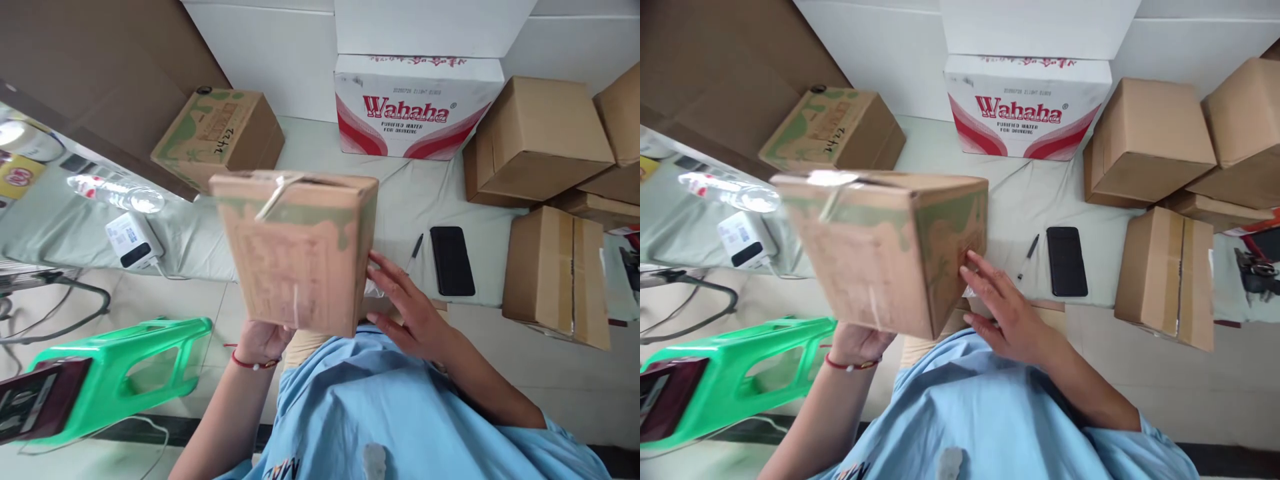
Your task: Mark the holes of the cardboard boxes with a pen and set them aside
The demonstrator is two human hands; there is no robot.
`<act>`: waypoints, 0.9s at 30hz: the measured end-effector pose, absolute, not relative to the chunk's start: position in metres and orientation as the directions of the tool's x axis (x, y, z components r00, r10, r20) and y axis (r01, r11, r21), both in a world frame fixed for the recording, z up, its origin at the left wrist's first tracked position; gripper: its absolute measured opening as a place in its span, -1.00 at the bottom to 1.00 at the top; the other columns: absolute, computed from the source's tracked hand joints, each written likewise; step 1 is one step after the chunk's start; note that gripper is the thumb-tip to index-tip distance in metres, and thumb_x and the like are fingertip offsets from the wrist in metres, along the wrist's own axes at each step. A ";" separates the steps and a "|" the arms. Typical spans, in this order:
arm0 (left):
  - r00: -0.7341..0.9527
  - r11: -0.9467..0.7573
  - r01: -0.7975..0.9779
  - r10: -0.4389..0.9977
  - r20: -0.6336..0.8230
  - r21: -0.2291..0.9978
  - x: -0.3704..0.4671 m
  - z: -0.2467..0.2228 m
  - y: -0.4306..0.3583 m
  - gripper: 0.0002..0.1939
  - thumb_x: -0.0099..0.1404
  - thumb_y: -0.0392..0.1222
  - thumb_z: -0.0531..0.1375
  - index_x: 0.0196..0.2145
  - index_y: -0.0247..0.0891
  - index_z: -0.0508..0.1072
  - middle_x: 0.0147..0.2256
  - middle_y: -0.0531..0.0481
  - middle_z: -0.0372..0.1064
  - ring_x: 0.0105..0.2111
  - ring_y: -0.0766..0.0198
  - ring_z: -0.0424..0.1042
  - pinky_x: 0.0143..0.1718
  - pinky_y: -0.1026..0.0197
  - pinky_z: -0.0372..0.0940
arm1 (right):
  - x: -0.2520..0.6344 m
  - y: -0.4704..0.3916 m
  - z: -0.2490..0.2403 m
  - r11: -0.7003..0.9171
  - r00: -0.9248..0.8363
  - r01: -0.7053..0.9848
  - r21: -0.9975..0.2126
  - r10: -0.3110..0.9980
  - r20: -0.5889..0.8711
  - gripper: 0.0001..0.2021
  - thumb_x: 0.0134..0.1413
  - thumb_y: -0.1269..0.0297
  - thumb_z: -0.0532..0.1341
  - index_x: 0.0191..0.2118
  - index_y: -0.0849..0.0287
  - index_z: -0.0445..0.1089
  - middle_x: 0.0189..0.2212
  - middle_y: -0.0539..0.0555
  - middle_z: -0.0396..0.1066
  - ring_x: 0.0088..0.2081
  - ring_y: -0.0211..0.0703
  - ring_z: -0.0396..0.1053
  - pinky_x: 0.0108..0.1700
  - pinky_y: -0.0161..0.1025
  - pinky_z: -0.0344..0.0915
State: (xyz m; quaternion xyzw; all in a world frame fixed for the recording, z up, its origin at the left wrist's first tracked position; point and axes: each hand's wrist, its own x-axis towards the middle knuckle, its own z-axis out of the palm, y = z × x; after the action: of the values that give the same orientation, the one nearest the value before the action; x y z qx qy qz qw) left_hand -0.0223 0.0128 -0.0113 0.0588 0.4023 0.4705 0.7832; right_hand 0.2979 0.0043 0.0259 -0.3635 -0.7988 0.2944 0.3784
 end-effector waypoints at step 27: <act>-0.028 -0.165 -0.038 0.986 0.164 0.986 0.049 0.035 0.077 -0.52 0.52 0.16 0.34 0.29 -0.02 0.59 0.35 -0.12 0.49 0.41 -0.04 0.41 0.42 -0.06 0.32 | 0.307 0.114 0.065 0.233 0.117 0.169 -0.958 0.960 0.254 -0.32 0.49 -0.38 0.02 0.52 -0.22 0.23 0.49 0.09 0.30 0.47 0.17 0.34 0.24 0.11 0.59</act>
State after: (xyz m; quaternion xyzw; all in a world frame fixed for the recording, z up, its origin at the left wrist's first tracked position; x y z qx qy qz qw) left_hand 0.0492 0.0772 0.0354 0.5230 0.4531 0.5558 0.4608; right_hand 0.3073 0.1141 0.0648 -0.5046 -0.5592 0.3588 0.5513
